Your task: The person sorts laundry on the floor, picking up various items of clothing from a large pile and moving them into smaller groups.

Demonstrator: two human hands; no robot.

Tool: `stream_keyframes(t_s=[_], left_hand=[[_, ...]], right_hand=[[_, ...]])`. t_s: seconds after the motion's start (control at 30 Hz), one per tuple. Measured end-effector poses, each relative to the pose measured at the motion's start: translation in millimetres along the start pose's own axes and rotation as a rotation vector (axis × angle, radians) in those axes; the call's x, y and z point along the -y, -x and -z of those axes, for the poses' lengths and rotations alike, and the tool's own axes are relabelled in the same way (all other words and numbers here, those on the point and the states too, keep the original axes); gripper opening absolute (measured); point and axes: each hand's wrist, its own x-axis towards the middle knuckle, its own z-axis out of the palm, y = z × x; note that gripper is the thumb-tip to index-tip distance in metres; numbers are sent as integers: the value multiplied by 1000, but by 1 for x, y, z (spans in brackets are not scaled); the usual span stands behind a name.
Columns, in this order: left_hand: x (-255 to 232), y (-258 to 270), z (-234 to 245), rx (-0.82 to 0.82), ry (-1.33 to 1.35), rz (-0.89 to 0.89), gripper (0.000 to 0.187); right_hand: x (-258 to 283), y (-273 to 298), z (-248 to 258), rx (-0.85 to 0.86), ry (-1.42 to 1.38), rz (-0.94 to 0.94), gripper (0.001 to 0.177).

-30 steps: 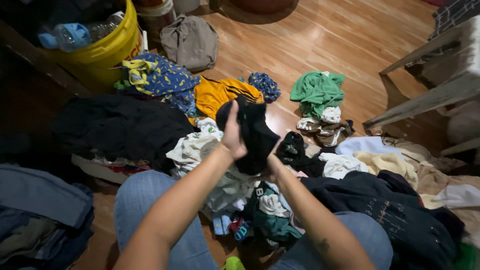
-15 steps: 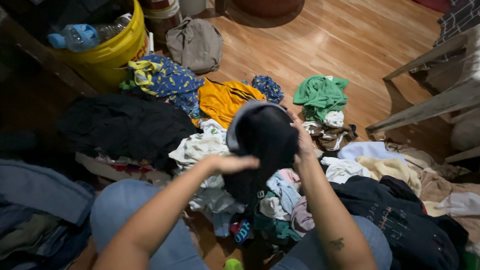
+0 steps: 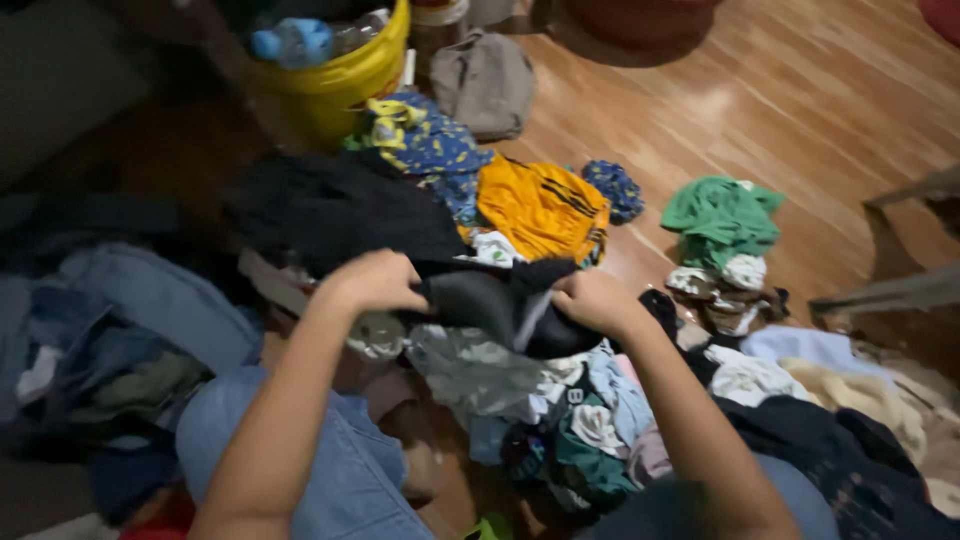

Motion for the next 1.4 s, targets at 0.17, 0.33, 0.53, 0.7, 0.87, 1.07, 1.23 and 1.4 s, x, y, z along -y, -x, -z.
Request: stream_keyframes(t_s=[0.17, 0.33, 0.53, 0.7, 0.87, 1.07, 1.23, 1.4], left_hand=[[48, 51, 56, -632, -43, 108, 36], [105, 50, 58, -1246, -104, 346, 41], [88, -1, 34, -946, 42, 257, 41], [37, -55, 12, -436, 130, 190, 46], [-40, -115, -4, -210, 35, 181, 51], [-86, -196, -62, -65, -7, 37, 54], [-85, -259, -163, -70, 133, -43, 61], [-83, -271, -253, 480, -193, 312, 93]], right_hand=[[28, -110, -4, -69, 222, 151, 34], [40, -223, -45, -457, -585, 314, 29], [3, -209, -130, -707, -556, 185, 27], [-107, -131, -158, -821, -355, -106, 19], [-233, -40, -174, -845, -299, -418, 24], [-307, 31, -190, -601, -318, -935, 50], [-295, 46, -171, -547, -321, -898, 106], [-296, 31, -177, -140, 15, -870, 92]])
